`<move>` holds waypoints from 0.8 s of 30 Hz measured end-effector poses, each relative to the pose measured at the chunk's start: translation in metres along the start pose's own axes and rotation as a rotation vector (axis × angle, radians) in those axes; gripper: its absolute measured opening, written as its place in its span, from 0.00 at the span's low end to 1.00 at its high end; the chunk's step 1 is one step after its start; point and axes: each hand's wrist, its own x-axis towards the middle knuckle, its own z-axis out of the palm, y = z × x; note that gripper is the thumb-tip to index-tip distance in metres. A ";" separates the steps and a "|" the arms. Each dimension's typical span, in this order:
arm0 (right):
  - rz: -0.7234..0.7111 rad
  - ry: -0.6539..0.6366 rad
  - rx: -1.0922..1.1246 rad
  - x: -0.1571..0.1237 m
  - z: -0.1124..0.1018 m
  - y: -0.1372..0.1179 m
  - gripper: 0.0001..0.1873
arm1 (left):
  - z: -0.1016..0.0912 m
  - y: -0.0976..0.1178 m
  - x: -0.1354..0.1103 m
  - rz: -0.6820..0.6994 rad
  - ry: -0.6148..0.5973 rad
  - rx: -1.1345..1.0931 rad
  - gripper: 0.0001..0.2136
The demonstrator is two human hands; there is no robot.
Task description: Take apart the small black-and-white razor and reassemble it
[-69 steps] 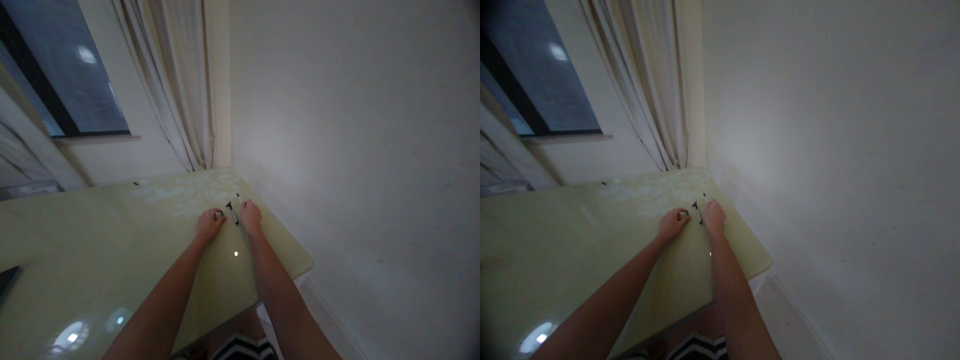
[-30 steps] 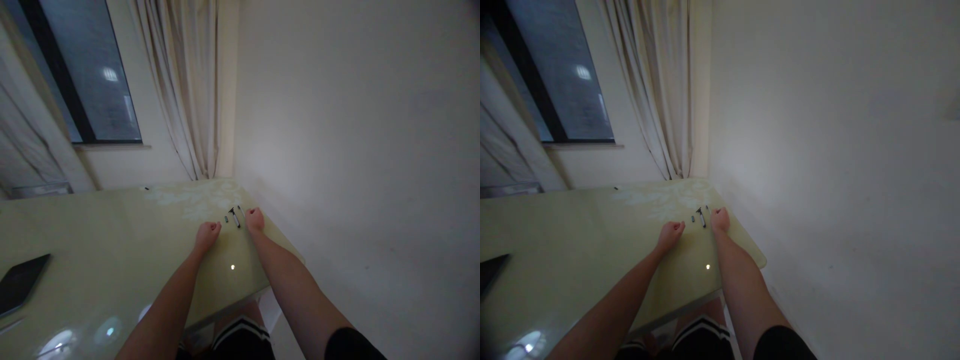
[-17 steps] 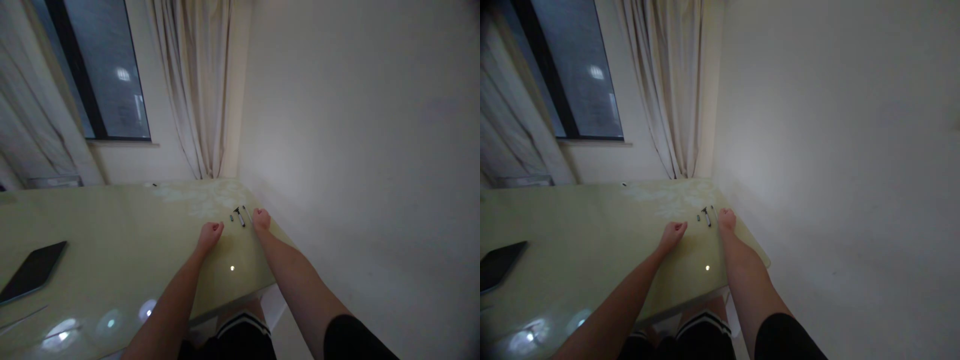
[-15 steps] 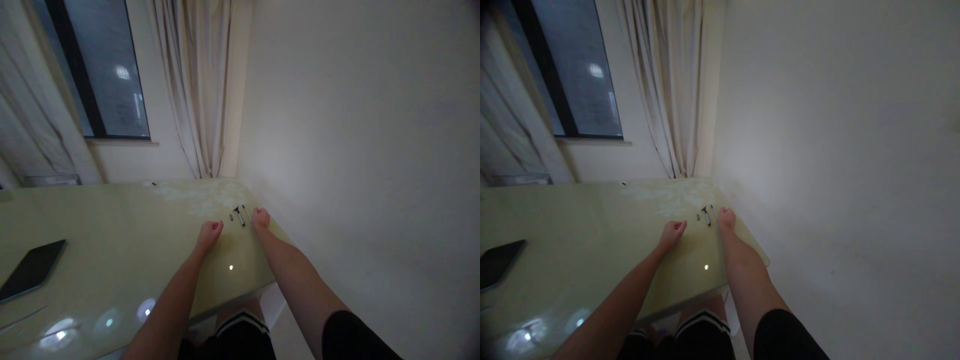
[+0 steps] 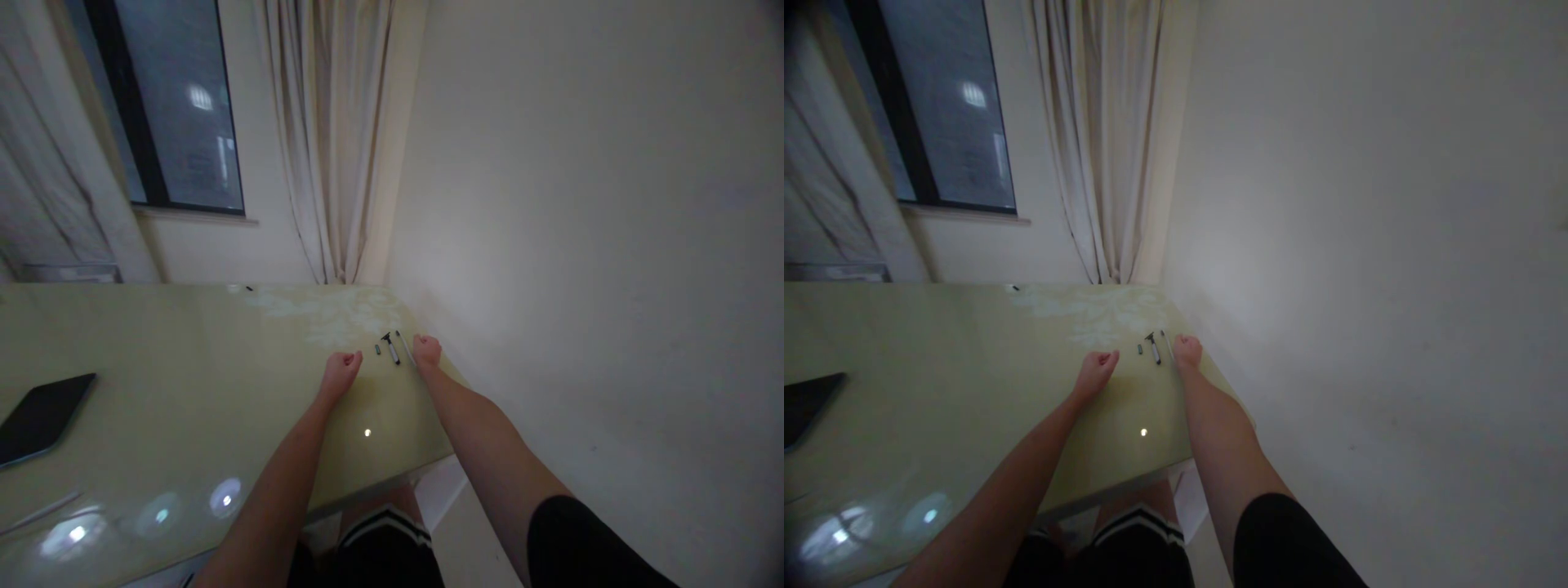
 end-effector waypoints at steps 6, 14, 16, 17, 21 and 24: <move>-0.040 -0.002 0.003 0.004 0.001 0.001 0.20 | -0.001 0.001 0.002 -0.031 -0.016 0.051 0.23; -0.105 -0.066 0.037 0.006 0.005 0.000 0.23 | 0.000 0.001 0.003 -0.040 -0.047 0.236 0.17; -0.116 -0.085 0.041 0.006 0.005 -0.001 0.24 | 0.001 0.001 0.002 -0.036 -0.061 0.302 0.16; -0.122 -0.095 0.042 0.005 0.006 -0.002 0.24 | 0.002 0.002 0.001 -0.033 -0.071 0.338 0.16; -0.140 -0.130 0.040 0.002 0.008 -0.005 0.26 | 0.005 0.008 -0.002 -0.015 -0.129 0.484 0.15; -0.143 -0.144 0.030 0.000 0.012 -0.007 0.26 | 0.008 0.013 -0.002 0.051 -0.162 0.565 0.14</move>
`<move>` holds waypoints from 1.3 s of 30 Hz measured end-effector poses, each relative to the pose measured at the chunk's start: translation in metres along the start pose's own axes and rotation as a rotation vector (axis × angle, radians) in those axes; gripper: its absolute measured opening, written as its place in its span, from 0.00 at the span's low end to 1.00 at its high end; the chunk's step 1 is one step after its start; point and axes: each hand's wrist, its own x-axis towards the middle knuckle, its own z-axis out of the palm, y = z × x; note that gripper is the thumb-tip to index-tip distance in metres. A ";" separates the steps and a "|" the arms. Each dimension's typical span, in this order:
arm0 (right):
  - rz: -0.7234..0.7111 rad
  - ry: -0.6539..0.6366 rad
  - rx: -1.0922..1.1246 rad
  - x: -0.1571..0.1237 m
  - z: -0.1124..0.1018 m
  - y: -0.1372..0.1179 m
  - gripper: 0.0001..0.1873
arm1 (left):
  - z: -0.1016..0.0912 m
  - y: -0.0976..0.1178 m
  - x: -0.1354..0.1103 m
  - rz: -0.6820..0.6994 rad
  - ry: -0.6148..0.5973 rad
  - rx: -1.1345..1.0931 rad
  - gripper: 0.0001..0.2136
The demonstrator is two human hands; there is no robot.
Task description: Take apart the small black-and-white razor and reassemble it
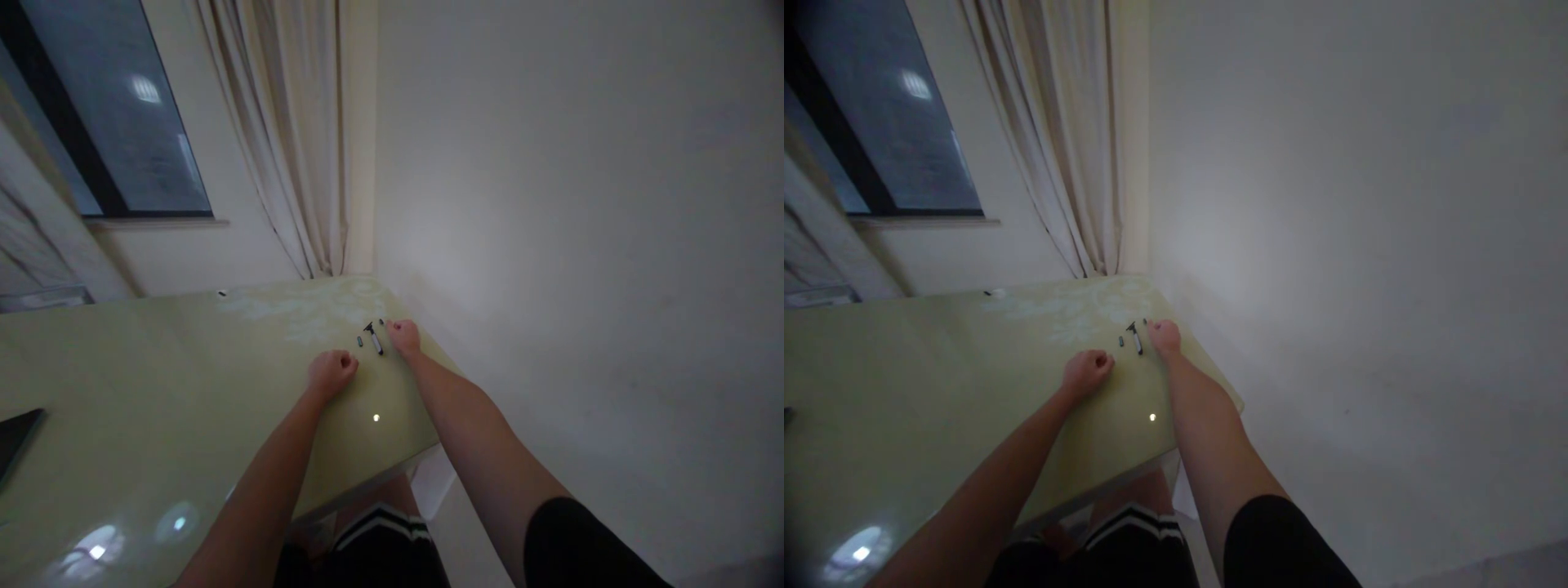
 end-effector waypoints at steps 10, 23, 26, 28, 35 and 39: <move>-0.134 -0.077 -0.090 -0.006 0.001 -0.002 0.24 | 0.012 -0.004 0.034 0.077 -0.042 0.209 0.30; -0.191 -0.200 -0.111 -0.007 0.001 0.003 0.15 | 0.005 -0.014 0.047 0.121 -0.088 0.130 0.17; -0.200 -0.210 -0.108 -0.006 0.001 0.003 0.12 | -0.016 -0.038 0.037 0.122 -0.049 0.119 0.17; -0.203 -0.212 -0.110 -0.005 0.001 0.002 0.11 | -0.035 -0.061 0.022 0.089 -0.036 0.136 0.18; -0.178 -0.201 -0.133 -0.003 -0.012 -0.001 0.07 | -0.091 -0.135 -0.037 -0.023 0.054 0.279 0.17; -0.174 -0.114 -0.148 -0.008 -0.011 -0.022 0.07 | -0.103 -0.147 -0.041 -0.062 0.056 0.273 0.17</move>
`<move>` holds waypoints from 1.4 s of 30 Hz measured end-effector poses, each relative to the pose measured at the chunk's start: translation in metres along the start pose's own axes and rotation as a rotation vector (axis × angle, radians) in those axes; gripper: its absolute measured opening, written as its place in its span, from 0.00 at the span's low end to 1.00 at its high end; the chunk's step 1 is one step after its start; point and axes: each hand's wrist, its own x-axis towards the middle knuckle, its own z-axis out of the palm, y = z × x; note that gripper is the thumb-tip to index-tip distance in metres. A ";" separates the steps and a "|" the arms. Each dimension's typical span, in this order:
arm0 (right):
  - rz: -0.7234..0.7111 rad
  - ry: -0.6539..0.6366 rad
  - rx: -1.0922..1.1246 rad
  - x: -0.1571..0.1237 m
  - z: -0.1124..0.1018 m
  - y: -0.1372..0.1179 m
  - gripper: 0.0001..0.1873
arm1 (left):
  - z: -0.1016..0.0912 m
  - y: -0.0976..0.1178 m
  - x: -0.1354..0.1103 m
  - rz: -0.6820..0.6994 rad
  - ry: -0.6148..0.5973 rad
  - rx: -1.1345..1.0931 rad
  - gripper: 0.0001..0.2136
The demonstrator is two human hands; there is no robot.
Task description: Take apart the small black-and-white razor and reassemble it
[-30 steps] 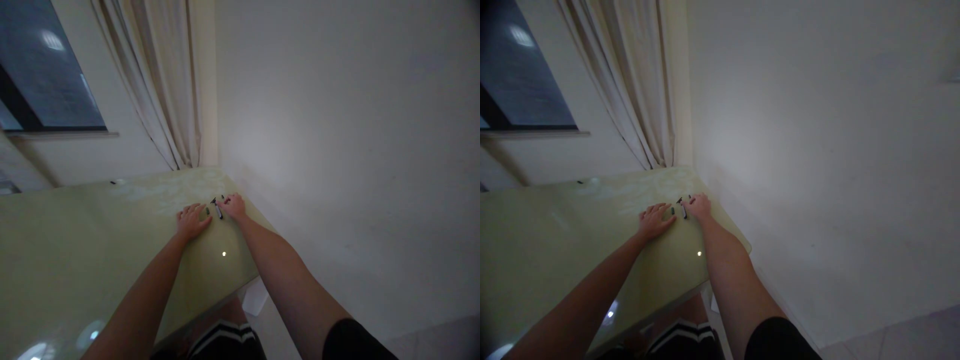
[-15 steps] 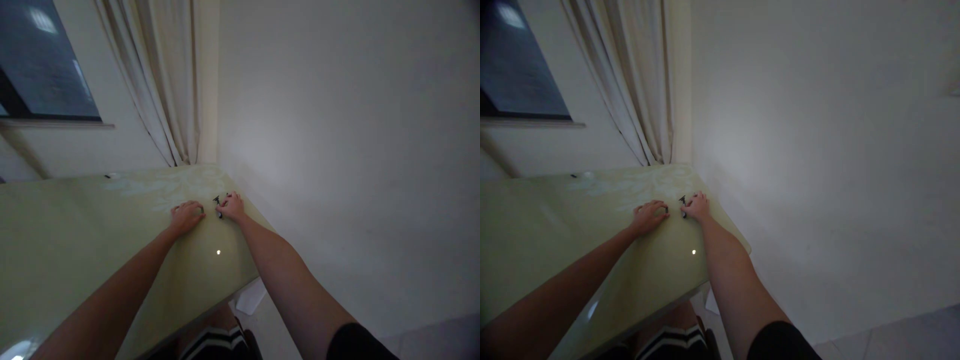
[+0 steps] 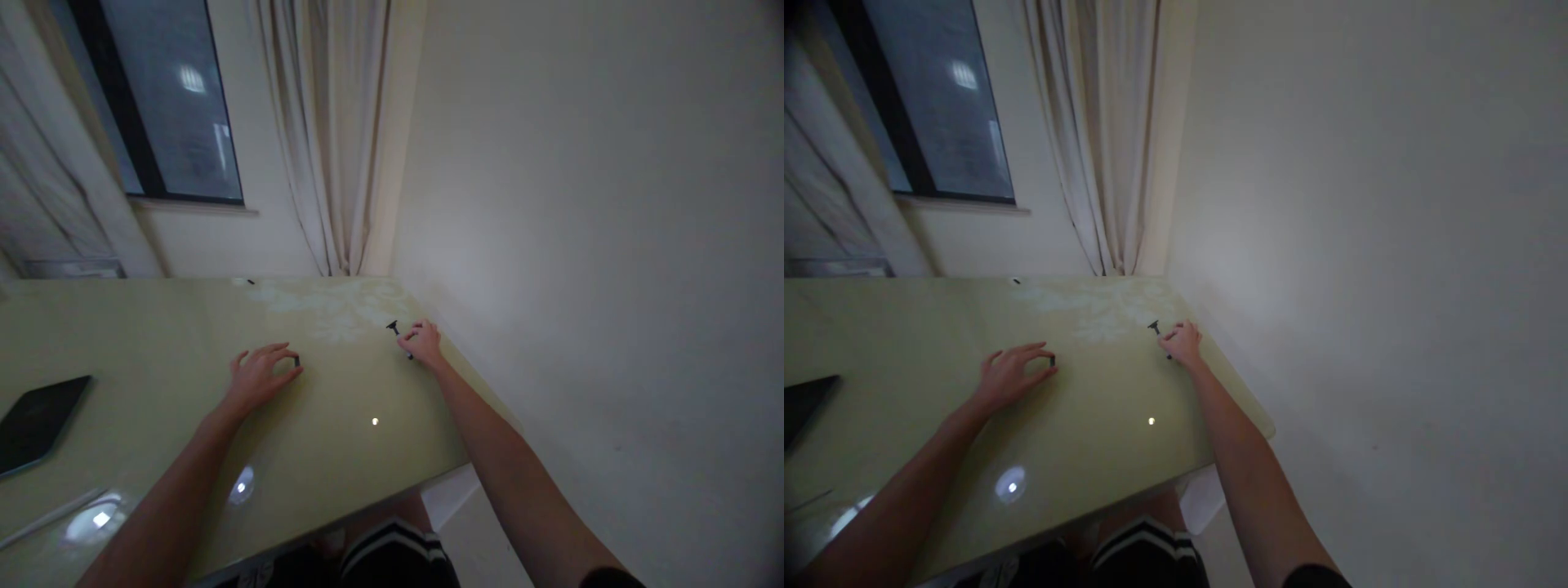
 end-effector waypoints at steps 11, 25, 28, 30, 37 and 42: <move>0.089 -0.168 0.028 -0.064 0.075 -0.165 0.17 | -0.003 -0.012 -0.003 -0.051 -0.069 -0.020 0.17; 0.077 0.079 0.003 -0.042 0.051 -0.104 0.14 | 0.001 -0.026 0.003 -0.090 -0.104 -0.024 0.19; 0.179 0.183 -0.058 -0.028 0.015 -0.037 0.12 | 0.001 -0.025 0.006 -0.085 -0.115 -0.027 0.19; 0.210 0.192 -0.064 -0.024 0.000 -0.005 0.12 | 0.002 -0.025 0.008 -0.080 -0.117 -0.032 0.19; 0.123 0.035 0.102 -0.028 0.022 -0.035 0.12 | 0.008 -0.030 0.005 -0.083 -0.053 -0.010 0.22; -0.073 -0.053 0.183 -0.053 0.066 -0.114 0.09 | 0.002 -0.010 -0.005 -0.057 0.066 0.015 0.18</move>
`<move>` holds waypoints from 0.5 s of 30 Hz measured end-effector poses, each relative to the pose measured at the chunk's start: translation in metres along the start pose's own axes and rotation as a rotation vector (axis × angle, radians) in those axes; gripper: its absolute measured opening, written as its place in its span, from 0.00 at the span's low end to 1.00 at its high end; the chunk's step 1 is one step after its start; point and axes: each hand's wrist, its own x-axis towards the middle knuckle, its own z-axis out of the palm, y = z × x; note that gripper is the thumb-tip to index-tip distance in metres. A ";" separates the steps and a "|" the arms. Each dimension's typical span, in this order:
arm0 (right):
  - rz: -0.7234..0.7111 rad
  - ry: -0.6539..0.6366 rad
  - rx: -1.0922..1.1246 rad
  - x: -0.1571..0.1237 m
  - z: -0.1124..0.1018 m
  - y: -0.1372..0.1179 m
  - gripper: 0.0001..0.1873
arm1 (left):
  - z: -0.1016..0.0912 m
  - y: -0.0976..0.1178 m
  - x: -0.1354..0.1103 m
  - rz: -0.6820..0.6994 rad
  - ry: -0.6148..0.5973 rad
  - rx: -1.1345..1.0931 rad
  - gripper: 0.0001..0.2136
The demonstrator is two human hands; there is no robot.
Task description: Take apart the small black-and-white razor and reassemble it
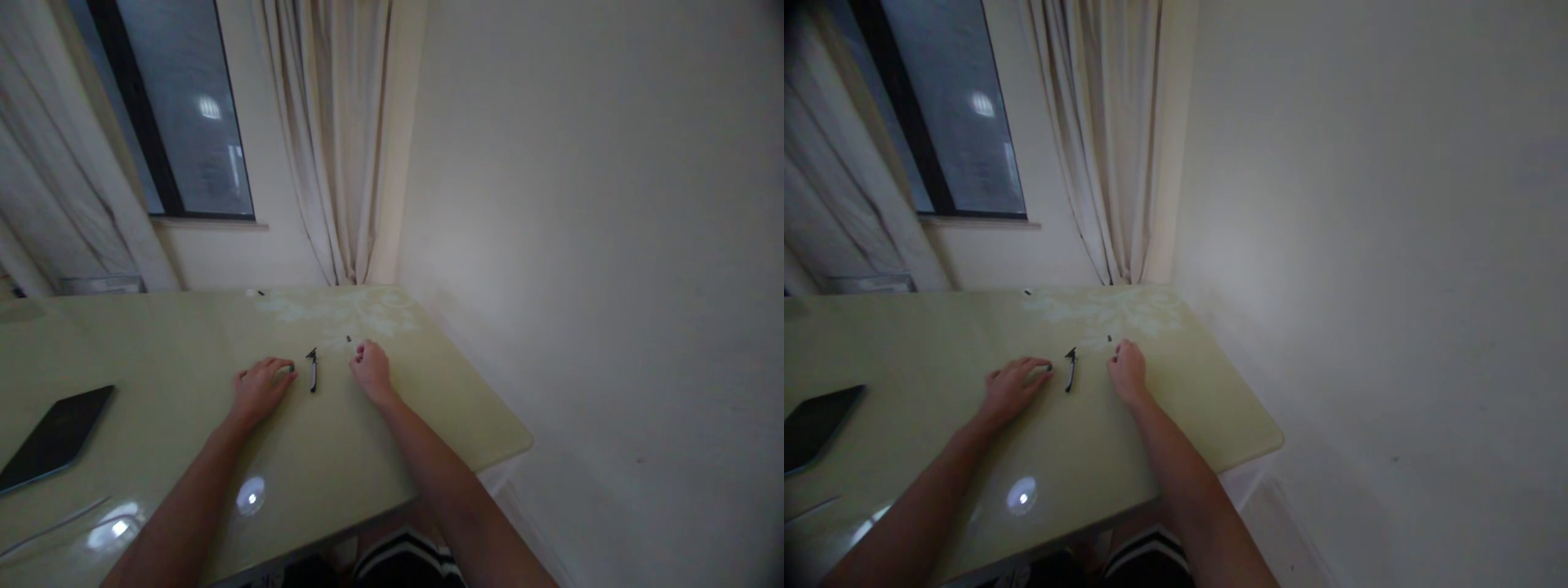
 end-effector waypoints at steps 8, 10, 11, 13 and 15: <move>-0.088 -0.138 -0.014 -0.030 0.007 -0.009 0.10 | 0.001 0.059 -0.016 0.020 -0.156 0.130 0.24; -0.113 -0.164 0.011 -0.031 0.002 -0.008 0.10 | 0.004 0.063 -0.018 0.028 -0.178 0.153 0.24; -0.130 -0.172 0.021 -0.031 0.001 -0.009 0.10 | 0.005 0.063 -0.019 0.031 -0.178 0.154 0.23; -0.174 -0.184 0.031 -0.032 0.001 -0.011 0.10 | 0.005 0.062 -0.019 0.024 -0.180 0.144 0.23; -0.231 -0.198 0.040 -0.032 0.004 -0.012 0.09 | 0.004 0.060 -0.019 0.014 -0.186 0.127 0.22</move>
